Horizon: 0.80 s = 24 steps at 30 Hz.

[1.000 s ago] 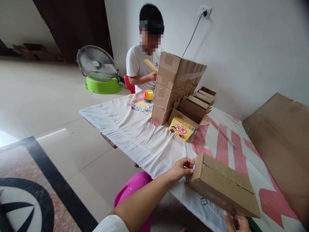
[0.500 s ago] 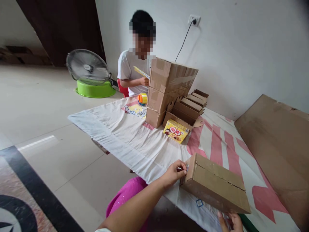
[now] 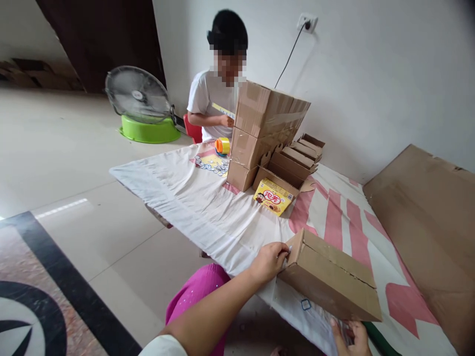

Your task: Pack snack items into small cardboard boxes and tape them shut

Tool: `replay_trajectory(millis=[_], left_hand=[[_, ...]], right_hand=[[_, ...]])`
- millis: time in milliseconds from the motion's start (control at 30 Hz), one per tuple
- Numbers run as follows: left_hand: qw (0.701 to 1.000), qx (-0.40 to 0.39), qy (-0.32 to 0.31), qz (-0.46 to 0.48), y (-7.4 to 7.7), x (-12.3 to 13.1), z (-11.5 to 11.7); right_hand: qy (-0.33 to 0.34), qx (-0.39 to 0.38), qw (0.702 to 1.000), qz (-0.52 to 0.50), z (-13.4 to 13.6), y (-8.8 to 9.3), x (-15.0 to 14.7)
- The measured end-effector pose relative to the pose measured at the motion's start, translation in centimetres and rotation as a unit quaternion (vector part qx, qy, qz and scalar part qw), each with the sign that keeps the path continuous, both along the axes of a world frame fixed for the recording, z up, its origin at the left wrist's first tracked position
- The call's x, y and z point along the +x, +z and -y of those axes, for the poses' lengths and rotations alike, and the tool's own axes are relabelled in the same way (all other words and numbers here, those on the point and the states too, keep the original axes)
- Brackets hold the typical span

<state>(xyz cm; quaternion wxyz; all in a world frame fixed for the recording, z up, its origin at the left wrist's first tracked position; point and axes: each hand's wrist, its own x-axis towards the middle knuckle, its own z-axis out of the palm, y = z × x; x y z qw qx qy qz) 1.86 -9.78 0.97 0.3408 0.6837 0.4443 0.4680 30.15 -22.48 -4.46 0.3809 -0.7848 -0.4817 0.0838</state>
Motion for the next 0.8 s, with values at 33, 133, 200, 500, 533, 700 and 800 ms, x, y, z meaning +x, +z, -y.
replay_trajectory(millis=[33, 133, 200, 500, 533, 700, 800], left_hand=[[1.000, -0.012, 0.008, 0.003, 0.0, 0.1, 0.0], [0.999, -0.033, 0.014, 0.017, -0.1, 0.0, 0.0], [1.000, -0.023, 0.000, 0.021, -0.3, -0.2, 0.0], [0.997, -0.049, 0.041, -0.035, 1.3, 0.3, -0.1], [0.997, -0.056, 0.048, -0.038, 1.5, 0.3, 0.0], [0.998, -0.061, 0.014, -0.032, 1.2, -0.1, 0.2], [0.998, -0.040, -0.004, -0.050, 1.0, -0.3, 0.0]], right_hand=[[0.003, -0.001, 1.000, 0.002, 0.0, -0.1, 0.1], [0.003, 0.002, 1.000, 0.008, -0.1, -0.5, 0.4], [-0.006, 0.004, 1.000, 0.022, 0.0, -0.8, 0.4], [-0.015, -0.014, 0.999, 0.038, -0.1, -0.6, 0.6], [-0.013, -0.023, 0.999, 0.029, -0.1, -0.5, 0.8], [0.001, -0.024, 1.000, 0.008, -0.3, -0.5, 1.4], [-0.003, -0.027, 0.999, 0.020, -0.3, -0.6, 1.7]])
